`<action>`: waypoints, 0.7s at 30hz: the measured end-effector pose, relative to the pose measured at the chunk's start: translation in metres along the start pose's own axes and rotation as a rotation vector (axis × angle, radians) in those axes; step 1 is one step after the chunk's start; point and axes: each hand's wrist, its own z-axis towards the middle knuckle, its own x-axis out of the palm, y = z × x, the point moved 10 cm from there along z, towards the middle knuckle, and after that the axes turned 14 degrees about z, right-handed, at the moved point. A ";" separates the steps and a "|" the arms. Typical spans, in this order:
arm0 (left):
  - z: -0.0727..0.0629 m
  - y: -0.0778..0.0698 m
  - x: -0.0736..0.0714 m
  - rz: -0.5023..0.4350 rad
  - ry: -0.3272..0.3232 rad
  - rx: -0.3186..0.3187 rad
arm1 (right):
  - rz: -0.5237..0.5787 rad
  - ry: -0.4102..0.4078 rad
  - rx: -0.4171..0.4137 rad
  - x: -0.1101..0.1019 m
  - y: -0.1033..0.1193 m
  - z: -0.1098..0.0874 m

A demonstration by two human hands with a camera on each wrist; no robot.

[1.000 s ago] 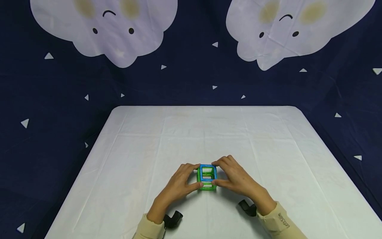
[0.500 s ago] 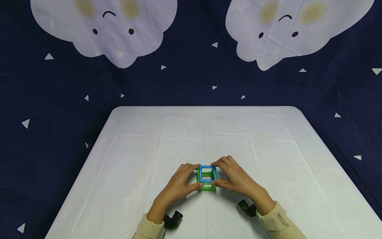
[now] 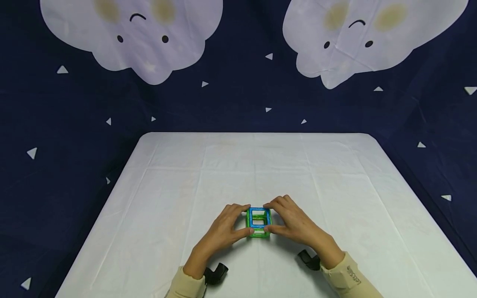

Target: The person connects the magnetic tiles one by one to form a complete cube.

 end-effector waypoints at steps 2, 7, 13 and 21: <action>0.000 0.000 0.000 0.001 0.000 0.002 | 0.008 -0.007 -0.003 -0.002 0.000 0.000; 0.002 0.001 -0.001 0.003 -0.009 0.007 | 0.030 -0.048 -0.001 -0.009 -0.004 0.000; 0.003 0.005 -0.006 -0.001 -0.024 -0.013 | 0.038 -0.117 0.025 -0.017 -0.012 -0.002; 0.004 0.013 -0.024 0.033 -0.125 -0.053 | -0.003 -0.263 0.058 -0.028 -0.018 -0.005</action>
